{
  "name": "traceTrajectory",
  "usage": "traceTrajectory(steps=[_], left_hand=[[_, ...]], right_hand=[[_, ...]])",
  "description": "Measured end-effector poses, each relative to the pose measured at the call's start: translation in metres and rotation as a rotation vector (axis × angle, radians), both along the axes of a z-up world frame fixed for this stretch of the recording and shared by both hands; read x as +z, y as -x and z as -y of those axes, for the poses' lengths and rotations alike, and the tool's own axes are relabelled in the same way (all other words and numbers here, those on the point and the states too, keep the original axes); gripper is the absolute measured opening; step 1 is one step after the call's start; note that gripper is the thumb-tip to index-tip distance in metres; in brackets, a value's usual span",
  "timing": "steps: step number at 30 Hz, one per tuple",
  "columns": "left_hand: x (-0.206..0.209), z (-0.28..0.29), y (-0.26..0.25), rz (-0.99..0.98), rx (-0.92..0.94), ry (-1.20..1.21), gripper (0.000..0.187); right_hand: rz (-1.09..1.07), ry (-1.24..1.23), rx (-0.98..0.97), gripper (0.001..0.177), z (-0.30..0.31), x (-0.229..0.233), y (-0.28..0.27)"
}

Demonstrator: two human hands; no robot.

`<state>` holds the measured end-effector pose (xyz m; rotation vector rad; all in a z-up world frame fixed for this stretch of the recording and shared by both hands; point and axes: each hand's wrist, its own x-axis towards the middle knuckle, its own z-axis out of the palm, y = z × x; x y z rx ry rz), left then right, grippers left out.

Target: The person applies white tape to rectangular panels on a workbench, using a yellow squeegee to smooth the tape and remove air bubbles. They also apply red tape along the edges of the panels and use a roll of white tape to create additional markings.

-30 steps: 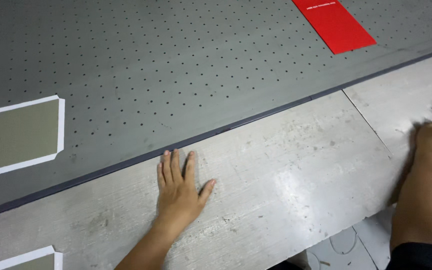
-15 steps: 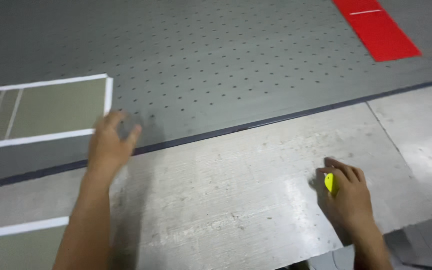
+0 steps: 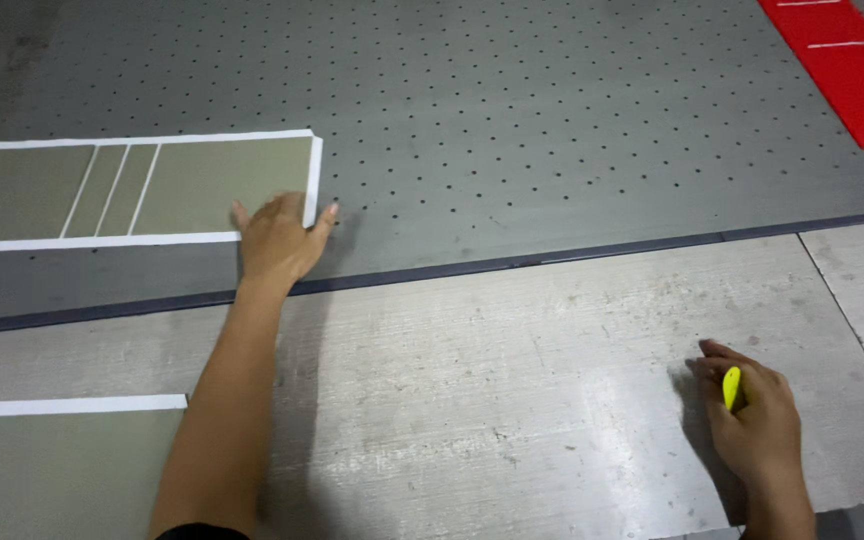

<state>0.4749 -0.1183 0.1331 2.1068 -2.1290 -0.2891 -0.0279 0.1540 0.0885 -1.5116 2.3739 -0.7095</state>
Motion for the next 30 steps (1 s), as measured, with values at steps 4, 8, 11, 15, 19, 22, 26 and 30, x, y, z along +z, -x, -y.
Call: traceTrajectory(steps=[4,8,11,15,19,22,26,30], left_hand=[[-0.007,0.003,-0.008,0.062,-0.06,-0.049,0.092],[-0.013,0.043,-0.03,0.025,0.067,-0.02,0.075],[-0.048,0.071,-0.047,0.044,0.12,0.008,0.072],[-0.03,0.06,-0.029,0.065,0.213,-0.111,0.076],[-0.04,0.075,-0.026,0.022,0.205,-0.091,0.058],[-0.053,0.089,-0.023,0.073,0.113,-0.058,0.033],[-0.045,0.096,-0.016,0.128,-0.035,-0.069,0.026],[-0.02,0.086,-0.015,0.12,-0.113,-0.157,0.012]], right_hand=[[-0.008,0.038,0.017,0.022,-0.001,-0.007,-0.01],[0.018,0.053,0.012,0.024,0.004,0.007,-0.04],[0.027,0.092,0.008,0.02,0.002,-0.014,-0.043],[-0.011,0.179,0.057,0.019,0.003,-0.035,-0.047],[0.022,0.116,0.03,0.022,0.009,-0.019,-0.076],[0.025,0.088,-0.009,0.026,0.006,-0.025,-0.086],[-0.002,0.126,0.024,0.026,0.006,-0.032,-0.098],[0.023,0.112,-0.004,0.025,0.006,-0.028,-0.117]])
